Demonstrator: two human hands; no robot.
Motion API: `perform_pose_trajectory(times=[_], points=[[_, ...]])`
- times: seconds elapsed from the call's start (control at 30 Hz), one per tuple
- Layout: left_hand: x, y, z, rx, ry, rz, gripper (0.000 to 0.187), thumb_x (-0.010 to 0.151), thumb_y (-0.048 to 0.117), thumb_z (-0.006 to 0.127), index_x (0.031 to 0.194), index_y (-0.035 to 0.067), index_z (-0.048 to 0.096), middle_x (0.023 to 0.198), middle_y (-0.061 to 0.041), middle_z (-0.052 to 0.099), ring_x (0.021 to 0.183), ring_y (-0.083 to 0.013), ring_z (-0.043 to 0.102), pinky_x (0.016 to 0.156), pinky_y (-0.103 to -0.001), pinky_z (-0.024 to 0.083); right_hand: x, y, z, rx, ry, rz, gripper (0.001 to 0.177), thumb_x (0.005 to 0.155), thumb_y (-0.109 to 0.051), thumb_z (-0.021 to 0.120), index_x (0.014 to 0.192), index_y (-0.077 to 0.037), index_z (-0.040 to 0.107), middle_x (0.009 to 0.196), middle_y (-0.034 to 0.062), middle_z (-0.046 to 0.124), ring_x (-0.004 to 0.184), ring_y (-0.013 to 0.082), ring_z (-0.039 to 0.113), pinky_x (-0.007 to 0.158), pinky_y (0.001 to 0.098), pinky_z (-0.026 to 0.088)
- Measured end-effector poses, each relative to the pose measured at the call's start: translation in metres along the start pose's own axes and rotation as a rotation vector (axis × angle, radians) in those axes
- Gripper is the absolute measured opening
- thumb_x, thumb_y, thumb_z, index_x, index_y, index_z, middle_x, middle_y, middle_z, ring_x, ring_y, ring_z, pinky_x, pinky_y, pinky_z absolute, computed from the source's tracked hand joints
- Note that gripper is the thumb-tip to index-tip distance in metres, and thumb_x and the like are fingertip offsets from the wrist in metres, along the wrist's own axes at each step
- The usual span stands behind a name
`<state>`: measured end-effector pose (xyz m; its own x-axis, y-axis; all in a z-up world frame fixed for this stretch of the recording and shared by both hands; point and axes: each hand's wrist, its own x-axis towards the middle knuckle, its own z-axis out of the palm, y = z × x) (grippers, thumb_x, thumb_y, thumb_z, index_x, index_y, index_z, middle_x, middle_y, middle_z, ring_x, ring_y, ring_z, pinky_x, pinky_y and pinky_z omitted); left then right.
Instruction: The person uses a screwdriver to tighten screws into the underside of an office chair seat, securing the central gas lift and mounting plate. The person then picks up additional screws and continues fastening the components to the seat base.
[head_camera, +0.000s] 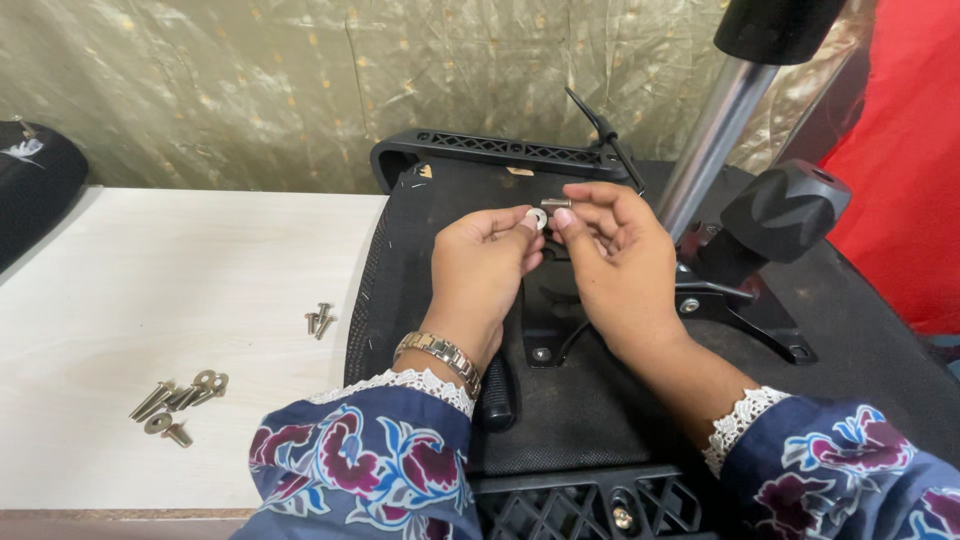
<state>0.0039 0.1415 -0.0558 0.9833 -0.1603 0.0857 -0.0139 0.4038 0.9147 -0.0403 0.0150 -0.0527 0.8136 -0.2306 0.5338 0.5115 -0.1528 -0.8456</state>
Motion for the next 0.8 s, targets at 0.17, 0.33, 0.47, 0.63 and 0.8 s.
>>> perform_pose_trajectory(times=[0.17,0.33,0.47,0.63,0.8], points=[[-0.0011,-0.0008,-0.002,-0.001,-0.009,0.04,0.024,0.092,0.007,0.069,0.112,-0.006,0.072,0.094,-0.009,0.076,0.079,-0.0113,0.072,0.071,-0.023,0.059,-0.0014,-0.0009,0.0006,-0.079,-0.019,0.016,0.024,0.098,0.003,0.062,0.121,0.003,0.064,0.111,0.0107,0.074,0.102,0.0127,0.073,0.093,0.025,0.06],[-0.0016,-0.0008,-0.0024,-0.002,0.004,0.053,0.023,0.092,0.007,0.069,0.111,-0.005,0.073,0.093,-0.008,0.075,0.08,-0.0105,0.072,0.073,-0.023,0.06,-0.0021,-0.0006,0.0024,-0.123,0.033,0.004,0.021,0.097,0.002,0.065,0.118,0.005,0.066,0.113,0.0104,0.074,0.098,0.0139,0.075,0.089,0.0257,0.063],[-0.0021,-0.0015,-0.0026,0.028,-0.014,0.075,0.022,0.092,0.007,0.069,0.111,-0.005,0.074,0.093,-0.009,0.076,0.079,-0.0109,0.071,0.072,-0.023,0.059,-0.0016,-0.0004,0.0019,-0.115,0.035,-0.006,0.022,0.097,0.001,0.066,0.119,0.005,0.065,0.108,0.0121,0.074,0.096,0.0145,0.075,0.086,0.0267,0.063],[-0.002,-0.0027,-0.0021,0.003,-0.014,0.069,0.022,0.092,0.007,0.069,0.11,-0.005,0.073,0.093,-0.008,0.076,0.08,-0.0107,0.073,0.072,-0.023,0.06,-0.0022,0.0005,0.0014,-0.15,0.027,-0.02,0.021,0.097,0.001,0.065,0.117,0.005,0.064,0.108,0.012,0.074,0.098,0.0144,0.075,0.087,0.0263,0.063],[0.0005,-0.0047,-0.0013,-0.02,0.023,0.079,0.021,0.093,0.007,0.07,0.11,-0.006,0.073,0.093,-0.009,0.076,0.079,-0.0112,0.072,0.071,-0.023,0.059,-0.0019,0.0011,0.002,-0.093,0.033,-0.02,0.019,0.099,0.0,0.064,0.117,0.005,0.061,0.107,0.0122,0.073,0.096,0.0154,0.076,0.086,0.0269,0.063]])
